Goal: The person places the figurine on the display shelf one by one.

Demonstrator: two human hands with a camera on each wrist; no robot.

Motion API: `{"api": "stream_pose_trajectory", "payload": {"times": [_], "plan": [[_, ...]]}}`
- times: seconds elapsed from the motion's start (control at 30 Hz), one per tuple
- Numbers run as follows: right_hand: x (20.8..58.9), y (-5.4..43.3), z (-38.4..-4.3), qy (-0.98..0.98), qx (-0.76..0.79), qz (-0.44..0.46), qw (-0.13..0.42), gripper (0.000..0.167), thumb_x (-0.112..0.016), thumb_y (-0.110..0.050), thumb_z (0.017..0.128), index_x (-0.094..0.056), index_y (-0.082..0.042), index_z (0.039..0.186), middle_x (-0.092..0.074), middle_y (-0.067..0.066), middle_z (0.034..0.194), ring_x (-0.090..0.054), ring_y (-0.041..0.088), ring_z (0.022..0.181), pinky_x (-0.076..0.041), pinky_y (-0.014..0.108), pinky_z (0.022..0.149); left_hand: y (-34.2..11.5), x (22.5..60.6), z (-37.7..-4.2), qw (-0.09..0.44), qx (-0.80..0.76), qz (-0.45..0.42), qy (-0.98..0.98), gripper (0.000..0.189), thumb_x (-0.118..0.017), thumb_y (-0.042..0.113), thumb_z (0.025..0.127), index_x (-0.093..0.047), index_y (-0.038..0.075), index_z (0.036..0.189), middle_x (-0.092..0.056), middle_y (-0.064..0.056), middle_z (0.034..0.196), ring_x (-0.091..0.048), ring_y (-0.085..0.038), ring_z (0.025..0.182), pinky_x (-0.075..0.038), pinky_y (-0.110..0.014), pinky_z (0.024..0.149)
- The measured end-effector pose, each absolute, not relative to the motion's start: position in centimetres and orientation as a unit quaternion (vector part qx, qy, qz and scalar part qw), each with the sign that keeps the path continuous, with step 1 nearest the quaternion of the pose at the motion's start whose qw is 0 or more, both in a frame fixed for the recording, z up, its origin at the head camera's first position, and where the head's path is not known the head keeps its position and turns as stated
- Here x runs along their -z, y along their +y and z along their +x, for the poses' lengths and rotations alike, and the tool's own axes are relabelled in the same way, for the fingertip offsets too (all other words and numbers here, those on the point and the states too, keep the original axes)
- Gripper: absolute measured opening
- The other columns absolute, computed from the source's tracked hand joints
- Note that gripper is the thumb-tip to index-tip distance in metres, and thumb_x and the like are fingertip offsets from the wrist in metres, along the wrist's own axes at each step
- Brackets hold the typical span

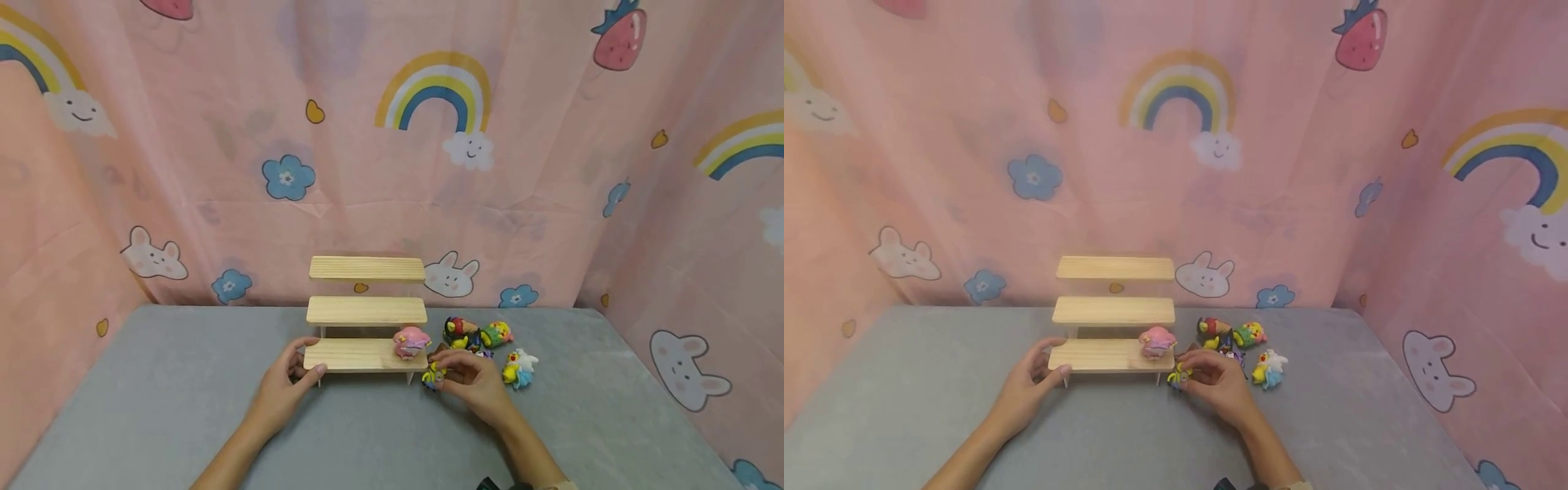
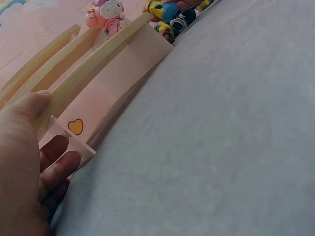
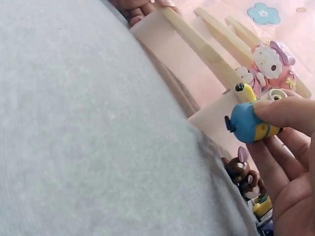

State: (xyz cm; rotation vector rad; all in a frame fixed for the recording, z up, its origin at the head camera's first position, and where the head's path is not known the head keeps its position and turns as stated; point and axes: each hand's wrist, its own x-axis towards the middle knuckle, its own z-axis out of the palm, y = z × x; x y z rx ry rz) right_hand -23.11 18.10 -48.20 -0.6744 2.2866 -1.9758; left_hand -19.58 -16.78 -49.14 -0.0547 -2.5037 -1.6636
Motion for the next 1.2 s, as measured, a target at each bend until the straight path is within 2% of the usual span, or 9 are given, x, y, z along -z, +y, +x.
{"api": "stream_pose_trajectory", "payload": {"times": [0.2, 0.33, 0.47, 0.67, 0.8, 0.97, 1.2], "plan": [[47.2, 17.8, -22.7, 0.742, 0.637, -0.209, 0.009, 0.025, -0.077, 0.006, 0.082, -0.067, 0.007, 0.105, -0.071, 0.006, 0.118, -0.069, 0.004, 0.107, -0.058, 0.024, 0.088, -17.0, 48.9, -19.5, 0.066, 0.551, -0.024, -0.831, 0.051, -0.073, 0.030, 0.094, -0.053, 0.019, 0.140, -0.057, 0.001, 0.078, -0.053, -0.007, 0.066, -0.041, -0.024, 0.061], [46.1, 17.3, -22.4, 0.745, 0.629, -0.223, -0.014, 0.023, -0.076, 0.008, 0.083, -0.068, 0.007, 0.105, -0.070, 0.008, 0.117, -0.069, 0.004, 0.106, -0.057, 0.023, 0.088, -17.2, 49.0, -19.5, 0.069, 0.547, -0.028, -0.834, 0.050, -0.073, 0.030, 0.094, -0.053, 0.020, 0.139, -0.056, 0.000, 0.079, -0.053, -0.006, 0.066, -0.041, -0.024, 0.061], [44.7, 16.3, -22.0, 0.764, 0.599, -0.237, -0.038, 0.022, -0.076, 0.006, 0.084, -0.072, 0.000, 0.104, -0.069, 0.015, 0.117, -0.067, 0.002, 0.106, -0.056, 0.022, 0.090, -17.2, 49.2, -19.5, 0.078, 0.550, -0.027, -0.831, 0.050, -0.074, 0.030, 0.093, -0.054, 0.019, 0.138, -0.055, 0.000, 0.079, -0.052, -0.006, 0.066, -0.041, -0.024, 0.061], [42.8, 15.0, -21.2, 0.760, 0.573, -0.299, -0.068, 0.025, -0.075, 0.012, 0.082, -0.073, -0.001, 0.102, -0.066, 0.022, 0.114, -0.065, 0.004, 0.108, -0.056, 0.022, 0.091, -17.0, 49.7, -19.4, 0.077, 0.552, -0.022, -0.830, 0.050, -0.074, 0.030, 0.093, -0.054, 0.020, 0.138, -0.055, 0.002, 0.079, -0.052, -0.006, 0.066, -0.041, -0.023, 0.061], [41.7, 14.0, -21.2, 0.756, 0.560, -0.327, -0.088, 0.027, -0.075, 0.012, 0.082, -0.073, -0.003, 0.105, -0.067, 0.020, 0.114, -0.066, 0.006, 0.109, -0.056, 0.022, 0.090, -16.7, 49.7, -19.5, 0.081, 0.562, -0.029, -0.823, 0.050, -0.074, 0.030, 0.093, -0.055, 0.019, 0.138, -0.055, 0.000, 0.080, -0.052, -0.006, 0.065, -0.041, -0.023, 0.061], [40.9, 11.9, -21.6, 0.759, 0.550, -0.340, -0.077, 0.030, -0.075, 0.009, 0.084, -0.073, -0.004, 0.111, -0.068, 0.016, 0.117, -0.067, 0.010, 0.112, -0.057, 0.026, 0.091, -16.8, 49.6, -19.5, 0.083, 0.571, -0.033, -0.816, 0.051, -0.074, 0.029, 0.093, -0.055, 0.017, 0.138, -0.056, -0.002, 0.081, -0.054, -0.005, 0.065, -0.041, -0.023, 0.060], [41.3, 8.5, -21.9, 0.782, 0.526, -0.316, -0.110, 0.028, -0.077, 0.009, 0.081, -0.075, -0.006, 0.104, -0.070, 0.008, 0.114, -0.069, 0.012, 0.106, -0.059, 0.031, 0.088, -16.8, 49.3, -19.6, 0.082, 0.557, -0.029, -0.826, 0.050, -0.074, 0.032, 0.093, -0.055, 0.021, 0.138, -0.055, 0.001, 0.080, -0.052, -0.007, 0.064, -0.041, -0.023, 0.060]]}}
